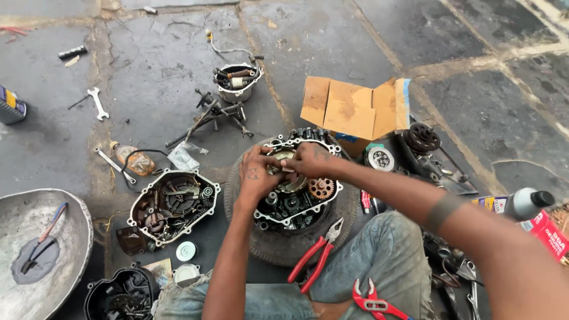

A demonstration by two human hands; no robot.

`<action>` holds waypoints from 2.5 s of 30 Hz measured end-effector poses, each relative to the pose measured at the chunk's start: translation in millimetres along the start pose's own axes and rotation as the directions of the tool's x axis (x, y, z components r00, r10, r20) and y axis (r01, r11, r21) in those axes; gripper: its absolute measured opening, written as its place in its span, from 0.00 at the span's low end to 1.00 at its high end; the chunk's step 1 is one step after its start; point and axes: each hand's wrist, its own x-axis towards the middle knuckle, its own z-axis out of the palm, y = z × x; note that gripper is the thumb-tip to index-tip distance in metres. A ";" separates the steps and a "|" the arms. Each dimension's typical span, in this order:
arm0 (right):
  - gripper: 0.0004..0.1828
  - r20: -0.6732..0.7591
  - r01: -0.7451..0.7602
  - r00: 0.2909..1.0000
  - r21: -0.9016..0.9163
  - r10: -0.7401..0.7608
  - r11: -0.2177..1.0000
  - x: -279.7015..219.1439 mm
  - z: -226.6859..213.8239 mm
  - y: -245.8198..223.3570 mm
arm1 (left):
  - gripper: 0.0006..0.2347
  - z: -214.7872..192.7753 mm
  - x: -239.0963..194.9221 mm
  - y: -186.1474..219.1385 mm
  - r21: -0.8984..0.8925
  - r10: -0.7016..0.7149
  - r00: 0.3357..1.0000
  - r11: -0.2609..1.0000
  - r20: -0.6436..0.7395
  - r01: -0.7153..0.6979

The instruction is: The person sits on the ground working on a motorcycle engine crankcase resting on a tire. They press and fit a cover plate into the case by hand, tap it with a hammer, and then use pliers to grip and adjust a component inside the case.

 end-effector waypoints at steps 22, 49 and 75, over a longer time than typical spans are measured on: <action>0.15 -0.405 -0.333 0.851 0.079 0.335 0.940 -144.9 150.2 147.3 | 0.20 -7.4 31.4 -14.9 0.112 -0.238 0.961 0.968 0.140 0.223; 0.11 -0.393 -0.246 0.801 0.471 0.452 0.847 -125.1 196.7 200.0 | 0.11 -30.9 -7.7 55.3 -0.094 -0.206 0.974 0.972 0.099 0.215; 0.11 -0.721 0.442 0.692 0.419 -0.004 0.793 -153.5 135.4 150.2 | 0.10 -26.3 -9.3 10.1 0.124 -0.027 0.989 0.992 0.144 0.010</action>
